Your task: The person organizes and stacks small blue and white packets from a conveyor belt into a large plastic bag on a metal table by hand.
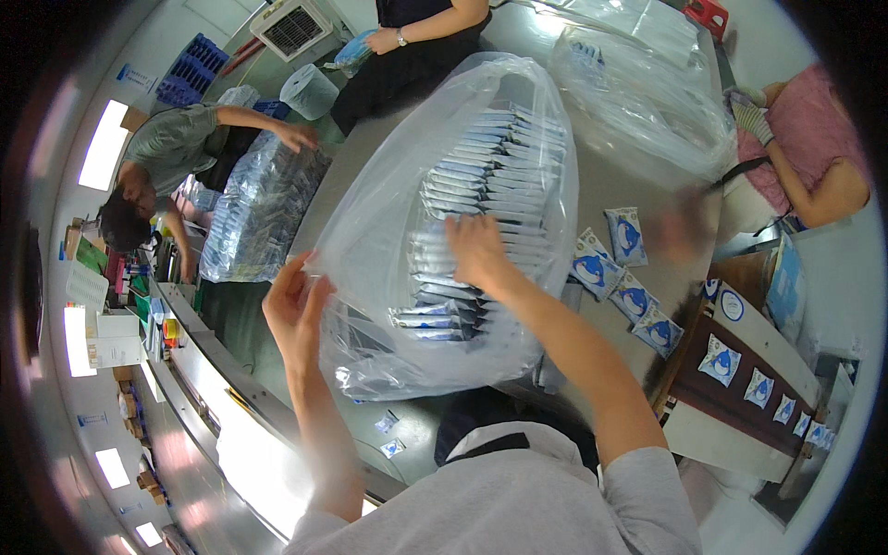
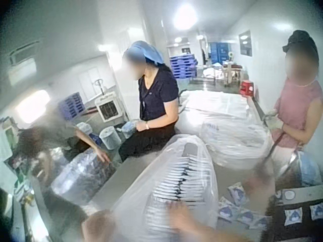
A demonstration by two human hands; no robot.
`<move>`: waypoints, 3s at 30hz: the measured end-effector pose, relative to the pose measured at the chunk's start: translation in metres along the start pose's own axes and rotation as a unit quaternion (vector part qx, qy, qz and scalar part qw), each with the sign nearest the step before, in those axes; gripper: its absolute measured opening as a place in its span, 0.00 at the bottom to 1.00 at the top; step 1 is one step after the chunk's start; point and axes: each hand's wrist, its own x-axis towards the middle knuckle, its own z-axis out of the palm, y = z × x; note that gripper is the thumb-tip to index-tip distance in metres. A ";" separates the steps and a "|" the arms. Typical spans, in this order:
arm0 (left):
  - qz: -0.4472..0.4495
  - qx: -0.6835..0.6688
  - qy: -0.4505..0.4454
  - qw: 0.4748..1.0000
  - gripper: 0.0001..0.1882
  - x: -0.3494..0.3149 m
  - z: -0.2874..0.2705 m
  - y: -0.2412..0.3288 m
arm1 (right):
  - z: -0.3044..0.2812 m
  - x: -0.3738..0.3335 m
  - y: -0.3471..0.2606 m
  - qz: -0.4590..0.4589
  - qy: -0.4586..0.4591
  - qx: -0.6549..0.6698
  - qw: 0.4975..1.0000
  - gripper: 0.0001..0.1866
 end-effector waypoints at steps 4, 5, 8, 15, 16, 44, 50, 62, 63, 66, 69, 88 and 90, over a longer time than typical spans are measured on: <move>-0.079 -0.547 0.234 0.800 0.26 -0.058 0.045 -0.124 | 0.048 0.013 -0.041 -0.102 0.066 -0.043 0.992 0.37; -0.203 -0.577 0.217 0.761 0.26 -0.091 0.066 -0.159 | 0.053 0.009 -0.056 -0.103 0.059 -0.040 0.992 0.37; -0.376 -0.632 0.122 0.666 0.26 -0.161 0.125 -0.201 | 0.056 -0.028 -0.096 -0.116 0.023 -0.053 0.992 0.42; -0.397 -0.644 0.081 0.650 0.26 -0.144 0.157 -0.200 | 0.062 -0.010 -0.068 -0.109 -0.084 0.090 0.986 0.47; -0.401 -0.641 0.082 0.649 0.26 -0.145 0.156 -0.201 | 0.055 -0.008 -0.079 -0.111 -0.108 0.053 0.987 0.46; -0.380 -0.271 -0.445 0.764 0.13 -0.232 0.283 -0.101 | -0.050 -0.474 0.338 0.329 -0.148 0.113 0.926 0.25; -0.419 -0.351 -0.452 0.705 0.16 -0.247 0.427 -0.071 | -0.014 -0.413 0.330 0.139 -0.212 0.213 0.944 0.27; -0.504 -0.446 -0.237 0.701 0.26 -0.251 0.468 0.045 | 0.044 -0.346 0.278 0.202 -0.125 0.387 0.891 0.56; -0.506 -0.444 -0.232 0.702 0.26 -0.233 0.478 0.032 | 0.050 -0.335 0.282 0.140 -0.028 0.334 0.932 0.55; -0.406 -0.556 -0.283 0.669 0.33 -0.186 0.490 -0.016 | 0.063 -0.289 0.278 0.223 -0.061 0.488 0.842 0.48; -0.410 -0.478 -0.321 0.708 0.27 -0.165 0.450 -0.031 | 0.073 -0.270 0.260 0.237 -0.096 0.477 0.841 0.45; 0.132 0.445 -0.059 0.884 0.12 0.124 0.014 -0.016 | -0.086 -0.076 0.109 0.157 0.136 0.336 0.919 0.53; 0.145 0.369 -0.028 0.918 0.12 0.130 0.013 0.030 | -0.073 -0.031 0.066 0.079 0.134 0.210 0.965 0.54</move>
